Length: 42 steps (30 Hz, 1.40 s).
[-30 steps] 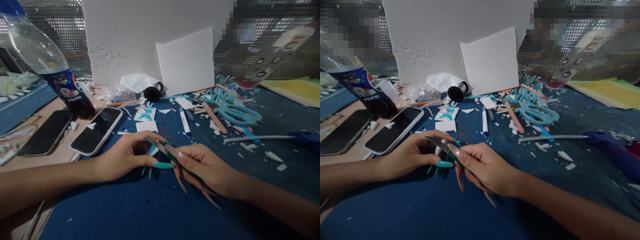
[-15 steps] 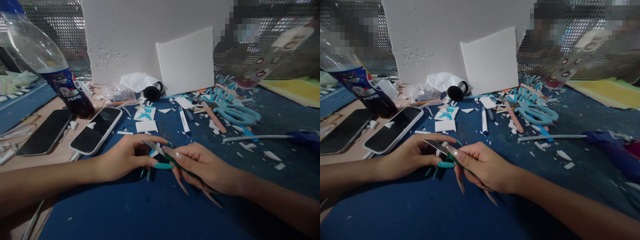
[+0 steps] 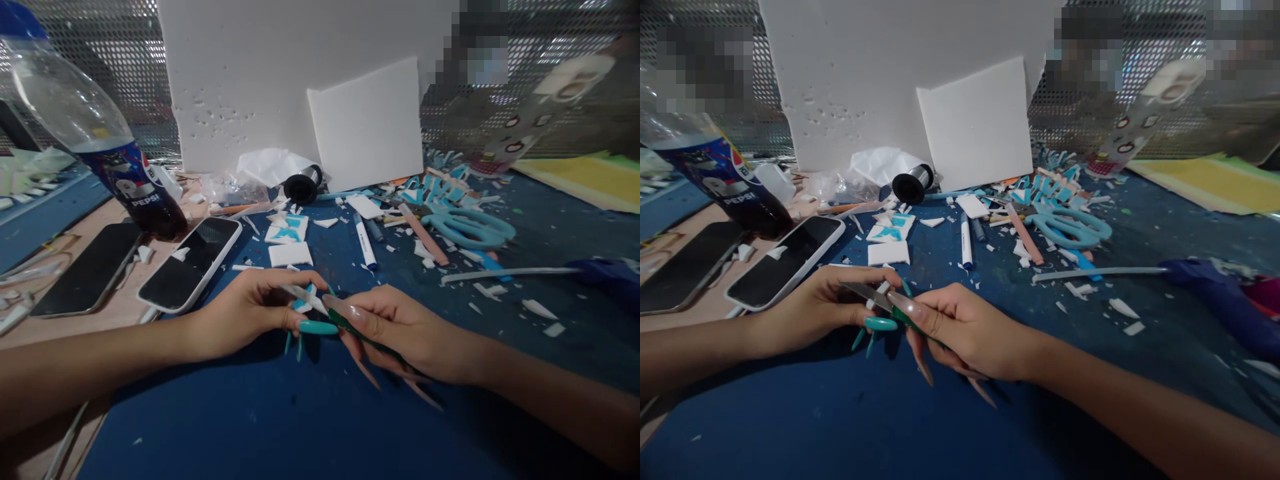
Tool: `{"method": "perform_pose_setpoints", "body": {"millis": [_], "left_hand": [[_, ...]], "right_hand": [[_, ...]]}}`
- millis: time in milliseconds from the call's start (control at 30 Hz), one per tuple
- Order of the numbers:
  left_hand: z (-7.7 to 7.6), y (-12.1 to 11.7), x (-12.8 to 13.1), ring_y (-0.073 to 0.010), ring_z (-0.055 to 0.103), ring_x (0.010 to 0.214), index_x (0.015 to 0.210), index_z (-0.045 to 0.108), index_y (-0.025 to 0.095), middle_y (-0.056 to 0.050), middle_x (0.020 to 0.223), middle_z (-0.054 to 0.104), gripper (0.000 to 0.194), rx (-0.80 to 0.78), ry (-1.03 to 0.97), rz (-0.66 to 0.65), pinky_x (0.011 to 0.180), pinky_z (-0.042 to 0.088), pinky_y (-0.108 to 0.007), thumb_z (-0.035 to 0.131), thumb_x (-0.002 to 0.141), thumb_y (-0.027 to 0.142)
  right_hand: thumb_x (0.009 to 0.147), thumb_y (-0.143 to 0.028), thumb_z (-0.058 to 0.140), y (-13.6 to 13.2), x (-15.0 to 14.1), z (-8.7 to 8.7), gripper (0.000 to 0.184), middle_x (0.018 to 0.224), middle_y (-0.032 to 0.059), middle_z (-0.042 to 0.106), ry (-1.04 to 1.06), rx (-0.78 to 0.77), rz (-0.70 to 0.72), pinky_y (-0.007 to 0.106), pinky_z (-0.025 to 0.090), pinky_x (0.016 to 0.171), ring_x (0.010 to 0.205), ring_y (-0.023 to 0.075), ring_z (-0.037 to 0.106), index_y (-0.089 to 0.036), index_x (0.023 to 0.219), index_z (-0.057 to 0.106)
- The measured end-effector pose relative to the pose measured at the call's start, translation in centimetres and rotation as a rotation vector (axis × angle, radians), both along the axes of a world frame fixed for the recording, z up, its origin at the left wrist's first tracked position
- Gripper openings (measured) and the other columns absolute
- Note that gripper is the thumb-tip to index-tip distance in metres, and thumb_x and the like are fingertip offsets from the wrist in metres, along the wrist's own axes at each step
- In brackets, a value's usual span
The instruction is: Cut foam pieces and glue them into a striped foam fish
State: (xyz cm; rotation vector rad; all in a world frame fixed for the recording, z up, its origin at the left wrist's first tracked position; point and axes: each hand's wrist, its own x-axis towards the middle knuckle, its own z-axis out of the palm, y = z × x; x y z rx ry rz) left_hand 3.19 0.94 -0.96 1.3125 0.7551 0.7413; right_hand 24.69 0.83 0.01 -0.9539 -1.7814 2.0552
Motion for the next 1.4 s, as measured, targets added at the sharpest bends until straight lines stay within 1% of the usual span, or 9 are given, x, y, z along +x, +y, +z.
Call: {"method": "perform_pose_setpoints", "body": {"millis": [267,467,633,833,967,1067,1133,1233,1400], "left_hand": [[-0.16,-0.05,-0.14,-0.0107,0.052,0.067,0.096,0.069,0.016,0.000,0.077,0.059,0.022,0.171,0.166,-0.078,0.060,0.046,-0.020,0.070,0.075,0.013],[-0.12,0.04,-0.16,-0.0097,0.054,0.067,0.094,0.069,0.016,0.000,0.080,0.061,0.021,0.093,0.095,-0.036,0.064,0.048,-0.019,0.069,0.074,0.012],[-0.53,-0.02,-0.32,-0.0102,0.055,0.066,0.092,0.070,0.016,0.000,0.078,0.062,0.020,0.100,0.078,-0.017,0.063,0.048,-0.020,0.072,0.072,0.015],[-0.52,-0.03,-0.01,-0.0100,0.056,0.063,0.103,0.069,0.018,0.002,0.075,0.064,0.031,0.093,0.130,-0.023,0.059,0.048,-0.020,0.071,0.072,0.013],[-0.36,0.00,0.06,-0.0107,0.054,0.064,0.095,0.069,0.015,0.000,0.077,0.063,0.022,0.096,0.146,-0.012,0.059,0.047,-0.020,0.072,0.073,0.018],[-0.32,-0.15,-0.07,-0.0124,0.054,0.064,0.103,0.067,0.015,-0.002,0.082,0.064,0.036,0.167,0.217,0.047,0.057,0.045,-0.022,0.076,0.070,0.025],[-0.33,-0.32,-0.20,-0.0114,0.052,0.060,0.106,0.066,0.016,-0.003,0.081,0.065,0.043,0.242,0.286,0.100,0.052,0.043,-0.021,0.079,0.067,0.031],[-0.32,-0.53,-0.34,-0.0090,0.048,0.055,0.104,0.066,0.015,-0.002,0.076,0.064,0.045,0.367,0.362,0.156,0.049,0.040,-0.019,0.081,0.065,0.034],[-0.24,-0.65,-0.41,-0.0085,0.050,0.052,0.103,0.065,0.014,0.002,0.067,0.059,0.046,0.552,0.383,0.191,0.049,0.043,-0.019,0.081,0.065,0.034]], "right_hand": [[0.086,-0.059,0.044,-0.17,-0.32,-0.05,0.048,0.039,-0.0092,0.036,0.006,0.050,0.014,0.015,0.027,0.031,0.029,0.0029,0.029,-0.015,0.069,0.054],[0.087,-0.058,0.044,-0.14,-0.23,-0.01,0.047,0.039,-0.0092,0.036,0.000,0.059,0.007,0.015,0.028,0.031,0.029,0.0030,0.029,-0.015,0.069,0.053],[0.087,-0.058,0.044,-0.13,-0.26,0.02,0.047,0.039,-0.0094,0.036,-0.012,0.078,0.001,0.015,0.028,0.031,0.029,0.0031,0.029,-0.015,0.070,0.053],[0.090,-0.055,0.042,-0.45,-0.42,-0.06,0.046,0.039,-0.0086,0.037,-0.024,0.153,0.015,0.014,0.027,0.031,0.030,0.0027,0.030,-0.015,0.070,0.054],[0.090,-0.056,0.040,-0.45,-0.31,-0.38,0.044,0.039,-0.0097,0.037,0.043,0.104,-0.096,0.015,0.028,0.030,0.028,0.0028,0.026,-0.016,0.072,0.052],[0.090,-0.056,0.039,-0.38,-0.24,-0.47,0.044,0.038,-0.0096,0.038,0.080,0.096,-0.217,0.015,0.027,0.031,0.028,0.0026,0.026,-0.017,0.074,0.051],[0.090,-0.055,0.041,-0.37,-0.30,-0.40,0.043,0.039,-0.0096,0.038,0.082,0.100,-0.240,0.014,0.028,0.031,0.028,0.0024,0.028,-0.017,0.074,0.052],[0.089,-0.054,0.043,-0.44,-0.54,-0.24,0.041,0.039,-0.0101,0.037,0.059,0.110,-0.265,0.014,0.028,0.030,0.028,0.0026,0.029,-0.017,0.073,0.051],[0.090,-0.048,0.045,-0.58,-0.84,-0.19,0.033,0.037,-0.0114,0.035,0.004,0.157,-0.321,0.013,0.028,0.028,0.026,0.0029,0.027,-0.018,0.077,0.050]]}}
